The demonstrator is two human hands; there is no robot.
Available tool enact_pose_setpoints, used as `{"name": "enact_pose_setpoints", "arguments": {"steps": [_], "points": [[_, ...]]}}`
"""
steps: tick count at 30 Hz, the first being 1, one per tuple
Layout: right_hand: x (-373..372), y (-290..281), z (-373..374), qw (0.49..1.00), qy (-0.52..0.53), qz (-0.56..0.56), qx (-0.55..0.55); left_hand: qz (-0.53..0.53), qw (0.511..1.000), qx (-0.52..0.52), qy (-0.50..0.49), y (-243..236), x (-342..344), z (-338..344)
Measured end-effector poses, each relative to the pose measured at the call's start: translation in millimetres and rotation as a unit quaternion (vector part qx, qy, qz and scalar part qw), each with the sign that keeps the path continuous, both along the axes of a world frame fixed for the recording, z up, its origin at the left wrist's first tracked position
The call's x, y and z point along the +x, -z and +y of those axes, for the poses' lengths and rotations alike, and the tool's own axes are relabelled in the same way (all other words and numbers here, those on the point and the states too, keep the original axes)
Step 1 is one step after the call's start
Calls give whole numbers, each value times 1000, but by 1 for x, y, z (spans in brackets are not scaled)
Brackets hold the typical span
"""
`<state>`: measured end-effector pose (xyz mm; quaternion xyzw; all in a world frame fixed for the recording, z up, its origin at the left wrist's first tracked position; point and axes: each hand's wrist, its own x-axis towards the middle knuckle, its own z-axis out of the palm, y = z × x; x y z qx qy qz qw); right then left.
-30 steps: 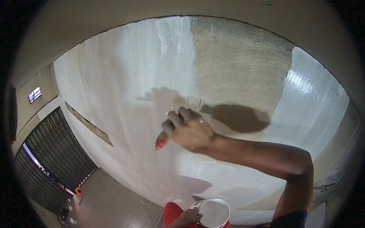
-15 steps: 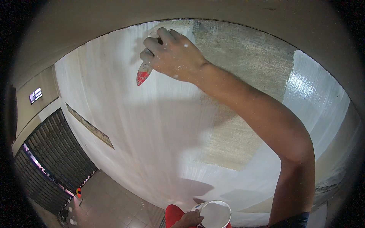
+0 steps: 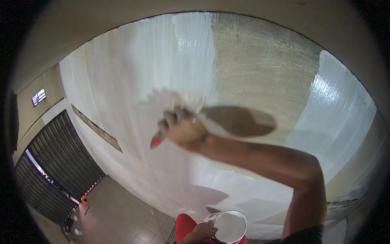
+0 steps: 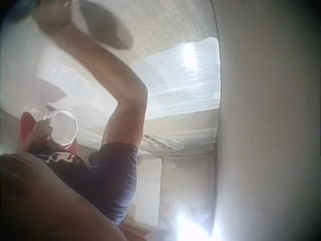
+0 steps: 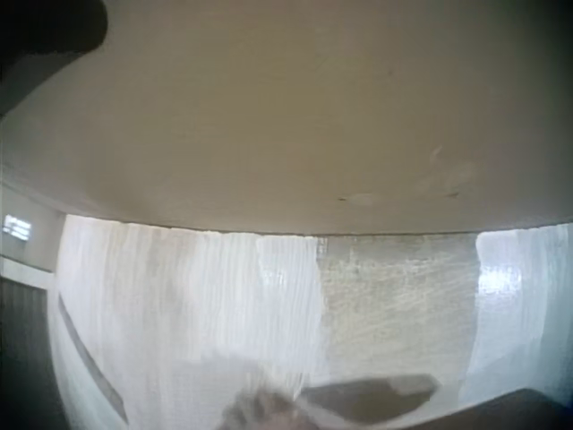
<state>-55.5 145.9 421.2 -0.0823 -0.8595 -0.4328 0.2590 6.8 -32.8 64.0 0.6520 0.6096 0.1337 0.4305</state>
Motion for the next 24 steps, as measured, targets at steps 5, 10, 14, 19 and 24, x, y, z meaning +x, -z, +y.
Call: {"name": "enact_pose_setpoints", "arguments": {"steps": [5,10,14,19,24], "points": [[-20,22,-8,975,-21,-73,-208,-8,998,42,-36,5,7,-7],[-30,-106,-16,983,-108,104,106,-24,992,100,-74,22,13,-5],[-43,-150,5,952,-132,113,253,-25,994,78,-75,14,11,0],[-50,-173,30,947,-96,87,294,-20,996,57,-61,16,10,0],[-50,-151,37,972,-43,117,201,-16,991,128,-39,35,10,1]]}}
